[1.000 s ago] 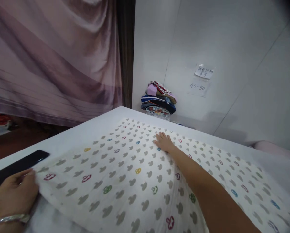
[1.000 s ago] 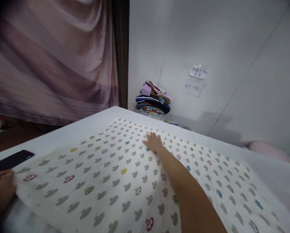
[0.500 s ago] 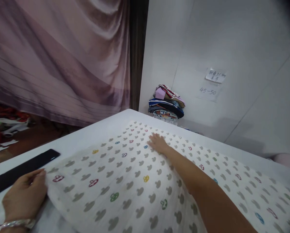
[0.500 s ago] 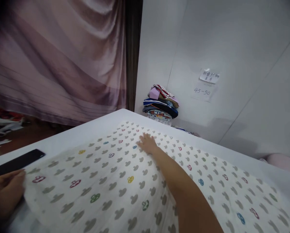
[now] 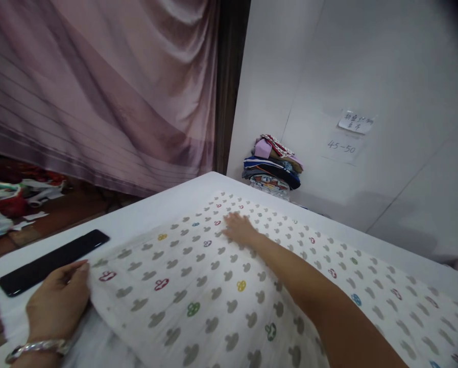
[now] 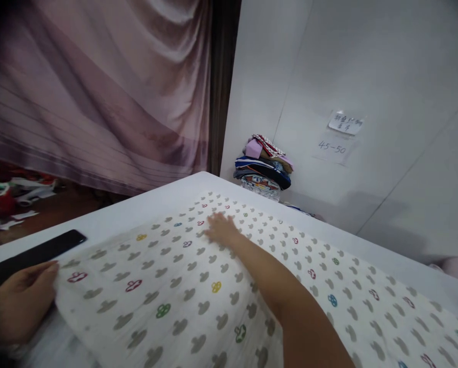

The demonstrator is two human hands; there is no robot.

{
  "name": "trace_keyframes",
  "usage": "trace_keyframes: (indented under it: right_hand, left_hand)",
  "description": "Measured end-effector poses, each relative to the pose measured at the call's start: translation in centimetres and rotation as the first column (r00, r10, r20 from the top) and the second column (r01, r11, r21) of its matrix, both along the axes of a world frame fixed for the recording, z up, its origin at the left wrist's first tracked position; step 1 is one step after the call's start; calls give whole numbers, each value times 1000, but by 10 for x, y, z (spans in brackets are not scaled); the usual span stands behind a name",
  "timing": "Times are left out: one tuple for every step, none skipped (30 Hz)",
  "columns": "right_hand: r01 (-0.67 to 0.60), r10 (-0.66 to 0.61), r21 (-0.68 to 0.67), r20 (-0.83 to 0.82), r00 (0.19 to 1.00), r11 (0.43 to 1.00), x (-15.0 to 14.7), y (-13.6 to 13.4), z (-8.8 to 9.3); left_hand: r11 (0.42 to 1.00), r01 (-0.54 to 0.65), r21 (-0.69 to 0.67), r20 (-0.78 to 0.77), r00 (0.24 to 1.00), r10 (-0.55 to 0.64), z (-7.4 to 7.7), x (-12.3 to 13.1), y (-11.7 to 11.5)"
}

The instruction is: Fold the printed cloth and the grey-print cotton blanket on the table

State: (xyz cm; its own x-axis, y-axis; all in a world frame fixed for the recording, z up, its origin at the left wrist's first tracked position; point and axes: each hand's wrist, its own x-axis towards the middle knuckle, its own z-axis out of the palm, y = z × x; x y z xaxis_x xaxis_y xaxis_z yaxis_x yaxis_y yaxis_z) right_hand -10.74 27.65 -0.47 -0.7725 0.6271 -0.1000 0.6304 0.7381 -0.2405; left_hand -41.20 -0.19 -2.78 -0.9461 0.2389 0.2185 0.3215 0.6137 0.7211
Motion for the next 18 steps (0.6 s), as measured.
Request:
trace_keyframes:
  right_hand:
    - [-170, 170, -2, -43, 985, 985, -10, -13, -5]
    - [-322, 321, -3, -72, 944, 947, -19, -23, -8]
    - [-433, 430, -5, -88, 898, 902, -26, -29, -11]
    - [-475, 473, -13, -83, 877, 880, -30, -30, -12]
    - [-439, 437, -23, -61, 897, 898, -31, -25, -11]
    - [-335, 334, -29, -32, 942, 942, -31, -16, -8]
    - [-188, 188, -31, 1, 982, 982, -29, -4, -4]
    - [-6, 6, -26, 29, 1000, 1000, -26, 9, 0]
    - [114, -114, -17, 41, 993, 993, -23, 21, 4]
    - [199, -198, -10, 48, 979, 980, -22, 29, 6]
    - [245, -244, -6, 51, 968, 970, -23, 32, 8]
    - [240, -239, -5, 49, 970, 971, -26, 30, 7]
    - [196, -196, -5, 39, 980, 981, -32, 24, 5]
    - [110, -110, -4, 19, 994, 994, -39, 14, 2]
    - [-21, 21, -3, -9, 1000, 1000, -48, 2, -1]
    - [-174, 174, 0, -41, 984, 985, -58, -9, -5]
    - [-308, 307, 2, -64, 949, 951, -66, -17, -7]
    - [-392, 391, 1, -75, 917, 920, -73, -22, -9]
  left_hand:
    - [1000, 2, -12, 23, 1000, -1, 5, 5, 0]
    - [1000, 5, -19, 48, 999, -4, 11, 10, 0]
    - [1000, 4, -24, 71, 997, -2, 17, 14, 1]
    - [1000, 2, -27, 87, 996, 0, 23, 19, 1]
    - [999, 0, -33, 97, 995, 3, 28, 22, 2]
    - [999, -6, -43, 105, 994, 10, 32, 25, 2]
    - [998, -10, -55, 109, 994, 16, 36, 27, 3]
    - [998, -9, -64, 110, 994, 16, 38, 29, 3]
    - [998, -7, -67, 106, 994, 14, 39, 30, 3]
    - [998, -5, -62, 106, 994, 11, 39, 30, 3]
    - [998, -4, -55, 107, 994, 10, 38, 29, 2]
    - [999, -1, -47, 111, 994, 6, 37, 28, 2]
    - [999, 0, -39, 110, 994, 5, 36, 28, 1]
    - [999, 2, -36, 111, 994, 2, 34, 27, 0]
    - [999, 10, -34, 108, 994, -6, 33, 26, 0]
    - [999, 19, -32, 104, 994, -15, 31, 25, 0]
    - [999, 26, -29, 101, 995, -23, 30, 24, -1]
    - [999, 28, -25, 101, 995, -25, 29, 23, -1]
